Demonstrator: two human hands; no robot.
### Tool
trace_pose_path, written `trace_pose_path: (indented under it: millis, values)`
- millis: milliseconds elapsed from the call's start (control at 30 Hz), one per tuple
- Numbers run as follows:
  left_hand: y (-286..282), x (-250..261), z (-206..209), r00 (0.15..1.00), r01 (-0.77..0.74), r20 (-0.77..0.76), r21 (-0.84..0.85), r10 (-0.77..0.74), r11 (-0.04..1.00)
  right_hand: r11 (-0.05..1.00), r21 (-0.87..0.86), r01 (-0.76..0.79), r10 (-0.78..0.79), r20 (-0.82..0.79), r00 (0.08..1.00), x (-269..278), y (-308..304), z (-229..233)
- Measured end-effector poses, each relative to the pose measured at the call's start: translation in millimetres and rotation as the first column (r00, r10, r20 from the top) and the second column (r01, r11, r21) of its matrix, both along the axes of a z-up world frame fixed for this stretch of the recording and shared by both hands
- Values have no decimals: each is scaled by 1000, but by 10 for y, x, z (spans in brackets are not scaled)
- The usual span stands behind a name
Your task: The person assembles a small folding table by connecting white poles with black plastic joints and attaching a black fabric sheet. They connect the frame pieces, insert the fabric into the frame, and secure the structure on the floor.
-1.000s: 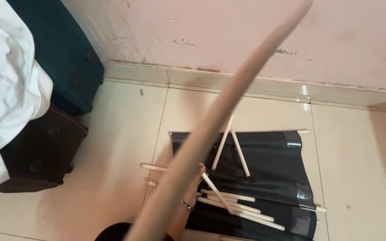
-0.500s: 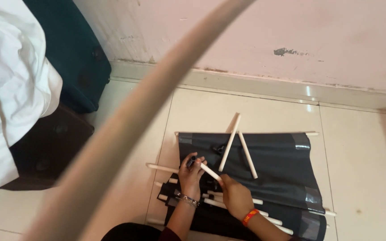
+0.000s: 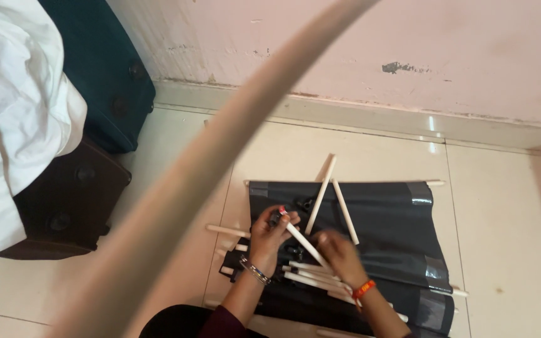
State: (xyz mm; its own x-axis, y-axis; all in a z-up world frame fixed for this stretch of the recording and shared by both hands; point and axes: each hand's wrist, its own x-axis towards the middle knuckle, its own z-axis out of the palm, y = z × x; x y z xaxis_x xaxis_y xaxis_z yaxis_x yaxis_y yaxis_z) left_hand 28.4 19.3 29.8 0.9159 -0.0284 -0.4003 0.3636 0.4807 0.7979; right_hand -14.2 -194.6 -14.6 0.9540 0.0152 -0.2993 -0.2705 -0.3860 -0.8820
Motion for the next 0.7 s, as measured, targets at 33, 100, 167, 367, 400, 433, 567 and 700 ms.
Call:
trace_pose_path:
  millis: [33, 100, 167, 367, 400, 433, 567, 700]
  values:
    - [53, 11, 4, 999, -34, 11, -29, 35, 999, 968, -230, 98, -33, 271, 962, 62, -41, 18]
    - [138, 38, -40, 994, -100, 30, -93, 103, 991, 822, -480, 307, -26, 507, 862, 103, -128, -14]
    - [175, 69, -126, 981, -189, -60, -122, 182, 974, 687, -601, 408, -88, 489, 868, 147, -183, -128]
    - [360, 260, -476, 951, -304, -53, -339, 304, 890, 592, -685, 425, -116, 449, 886, 29, -235, -460]
    - [412, 319, -502, 952, -283, -2, -382, 306, 880, 624, -635, 455, -166, 461, 872, 25, -236, -453]
    - [462, 356, -509, 951, -276, 18, -408, 310, 870, 653, -583, 483, -216, 469, 857, 25, -233, -426]
    - [520, 382, -375, 929, -261, 111, -480, 354, 837, 753, -326, 572, -481, 322, 816, 43, -223, -235]
    - [571, 336, -109, 899, -277, 178, -478, 401, 834, 758, -350, 550, -406, 407, 819, 37, -161, -161]
